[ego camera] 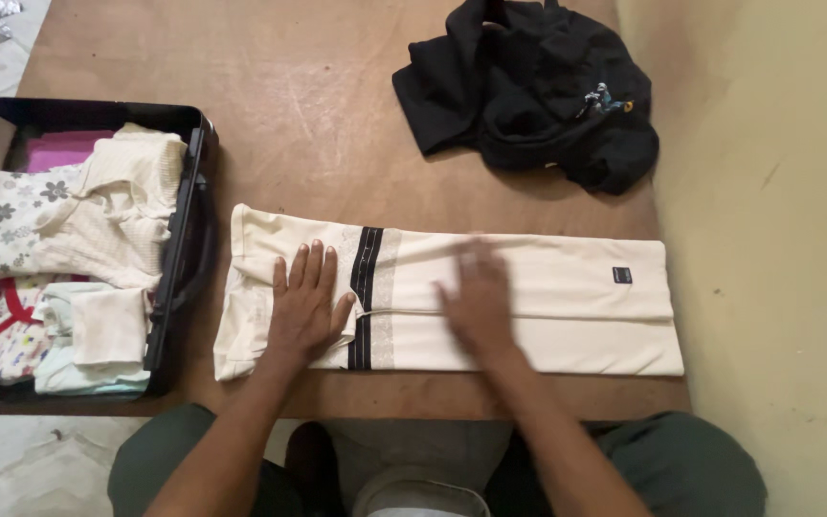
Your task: The person folds a cream-colored top and a black t-shirt on a wooden table, then places them into an open suitcase. The person also folds a pair of black trousers and sets them aside.
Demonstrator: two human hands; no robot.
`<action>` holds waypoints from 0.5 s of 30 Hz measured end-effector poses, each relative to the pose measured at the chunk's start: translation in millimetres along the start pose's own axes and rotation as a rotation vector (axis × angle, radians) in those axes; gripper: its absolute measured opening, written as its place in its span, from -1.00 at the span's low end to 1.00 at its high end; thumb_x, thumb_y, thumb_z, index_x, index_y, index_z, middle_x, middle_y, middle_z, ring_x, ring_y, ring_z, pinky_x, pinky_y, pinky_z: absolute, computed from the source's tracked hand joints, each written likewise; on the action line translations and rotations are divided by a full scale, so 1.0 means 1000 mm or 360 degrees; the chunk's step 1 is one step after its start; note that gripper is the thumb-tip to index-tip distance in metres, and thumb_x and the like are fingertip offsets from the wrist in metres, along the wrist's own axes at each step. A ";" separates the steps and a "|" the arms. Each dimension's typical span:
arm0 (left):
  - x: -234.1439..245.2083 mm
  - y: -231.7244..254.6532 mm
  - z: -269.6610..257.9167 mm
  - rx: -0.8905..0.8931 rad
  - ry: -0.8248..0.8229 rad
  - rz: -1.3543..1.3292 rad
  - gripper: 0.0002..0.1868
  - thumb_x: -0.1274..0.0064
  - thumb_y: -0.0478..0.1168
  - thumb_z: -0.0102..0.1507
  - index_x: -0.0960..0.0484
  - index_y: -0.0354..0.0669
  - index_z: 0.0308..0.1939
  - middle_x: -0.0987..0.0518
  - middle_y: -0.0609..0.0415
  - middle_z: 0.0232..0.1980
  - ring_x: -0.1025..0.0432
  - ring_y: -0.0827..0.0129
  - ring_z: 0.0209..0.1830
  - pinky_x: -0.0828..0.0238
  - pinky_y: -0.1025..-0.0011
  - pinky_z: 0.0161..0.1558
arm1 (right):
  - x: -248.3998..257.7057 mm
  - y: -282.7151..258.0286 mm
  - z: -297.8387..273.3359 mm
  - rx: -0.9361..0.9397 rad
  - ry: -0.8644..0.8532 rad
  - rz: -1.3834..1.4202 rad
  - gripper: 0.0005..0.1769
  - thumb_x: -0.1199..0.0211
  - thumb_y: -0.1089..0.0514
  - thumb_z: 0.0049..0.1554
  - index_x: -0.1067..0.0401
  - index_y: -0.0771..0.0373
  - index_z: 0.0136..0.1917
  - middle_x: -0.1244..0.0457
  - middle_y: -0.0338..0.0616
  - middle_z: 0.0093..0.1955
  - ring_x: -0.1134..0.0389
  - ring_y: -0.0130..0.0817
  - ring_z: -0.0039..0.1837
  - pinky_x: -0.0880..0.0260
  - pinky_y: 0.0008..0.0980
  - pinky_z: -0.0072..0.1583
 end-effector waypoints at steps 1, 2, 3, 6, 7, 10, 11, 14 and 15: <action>0.001 0.001 0.000 -0.0006 0.0008 -0.0002 -0.19 0.13 0.14 0.31 -0.20 -0.32 0.50 -0.15 -0.28 0.57 0.01 -0.10 0.60 0.32 -0.17 0.52 | -0.011 -0.016 0.004 0.0049 -0.0088 0.0013 -0.19 -0.08 -0.21 0.25 -0.11 0.37 0.55 0.04 0.25 0.60 0.10 0.14 0.64 0.21 0.14 0.57; 0.002 0.002 0.001 -0.0012 0.0020 -0.0007 -0.19 0.13 0.15 0.32 -0.20 -0.32 0.50 -0.15 -0.28 0.58 0.01 -0.10 0.60 0.32 -0.17 0.52 | -0.021 -0.028 0.009 0.0100 -0.0174 0.0022 -0.19 -0.09 -0.23 0.24 -0.11 0.34 0.54 0.05 0.24 0.60 0.11 0.14 0.63 0.22 0.15 0.55; 0.003 0.001 0.003 -0.0016 0.0012 -0.0005 -0.19 0.13 0.15 0.31 -0.20 -0.32 0.50 -0.14 -0.28 0.58 0.02 -0.10 0.60 0.32 -0.17 0.52 | -0.028 -0.033 0.013 0.0150 -0.0261 0.0031 -0.19 -0.10 -0.24 0.22 -0.11 0.30 0.54 0.06 0.23 0.60 0.13 0.14 0.62 0.24 0.17 0.53; 0.005 0.003 0.002 -0.0020 0.0005 -0.0017 -0.19 0.13 0.15 0.31 -0.20 -0.32 0.50 -0.14 -0.28 0.58 0.02 -0.10 0.60 0.32 -0.16 0.53 | -0.005 0.012 0.017 0.0130 -0.0088 0.0080 -0.18 -0.10 -0.22 0.23 -0.09 0.32 0.57 0.06 0.18 0.65 0.14 0.10 0.67 0.24 0.15 0.56; 0.006 0.003 0.003 -0.0029 0.0018 -0.0021 -0.19 0.13 0.15 0.32 -0.21 -0.32 0.50 -0.14 -0.28 0.58 0.01 -0.10 0.60 0.32 -0.16 0.53 | 0.006 0.037 0.016 0.0059 -0.0008 -0.0057 -0.16 -0.11 -0.21 0.24 -0.08 0.33 0.59 0.07 0.21 0.66 0.14 0.12 0.67 0.24 0.15 0.56; 0.006 0.001 0.002 -0.0010 0.0031 -0.0047 -0.20 0.13 0.14 0.31 -0.22 -0.31 0.50 -0.16 -0.29 0.57 0.00 -0.11 0.59 0.31 -0.17 0.52 | 0.046 0.124 0.003 -0.0218 0.0095 -0.0282 -0.21 -0.12 -0.14 0.28 -0.12 0.38 0.58 0.04 0.24 0.65 0.11 0.16 0.68 0.17 0.17 0.59; 0.005 0.000 0.001 -0.0003 0.0029 -0.0058 -0.20 0.13 0.14 0.31 -0.23 -0.31 0.50 -0.16 -0.29 0.56 0.00 -0.11 0.59 0.31 -0.17 0.52 | 0.056 0.147 -0.004 -0.0353 0.0059 -0.0413 -0.25 -0.13 -0.11 0.29 -0.15 0.39 0.57 0.02 0.25 0.64 0.09 0.17 0.67 0.16 0.20 0.60; 0.006 0.001 0.001 -0.0019 0.0061 -0.0038 -0.20 0.12 0.14 0.30 -0.24 -0.31 0.49 -0.17 -0.29 0.56 -0.02 -0.11 0.58 0.29 -0.16 0.53 | 0.076 0.188 -0.022 -0.0539 -0.0008 -0.0674 -0.20 -0.21 -0.14 0.22 -0.19 0.42 0.52 -0.03 0.37 0.54 0.02 0.29 0.56 0.10 0.29 0.46; 0.005 0.003 0.002 -0.0021 0.0066 -0.0033 -0.21 0.12 0.14 0.31 -0.24 -0.30 0.49 -0.18 -0.29 0.56 -0.03 -0.11 0.58 0.29 -0.16 0.52 | 0.082 0.197 -0.028 -0.0598 0.0006 -0.0696 -0.19 -0.22 -0.14 0.19 -0.19 0.42 0.52 -0.05 0.35 0.53 -0.01 0.29 0.55 0.05 0.29 0.45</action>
Point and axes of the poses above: each hand's wrist, its own z-axis towards the middle knuckle, its own x-axis out of the back of the hand, y = z × x, the point moved 6 cm from there along z, towards the middle knuckle
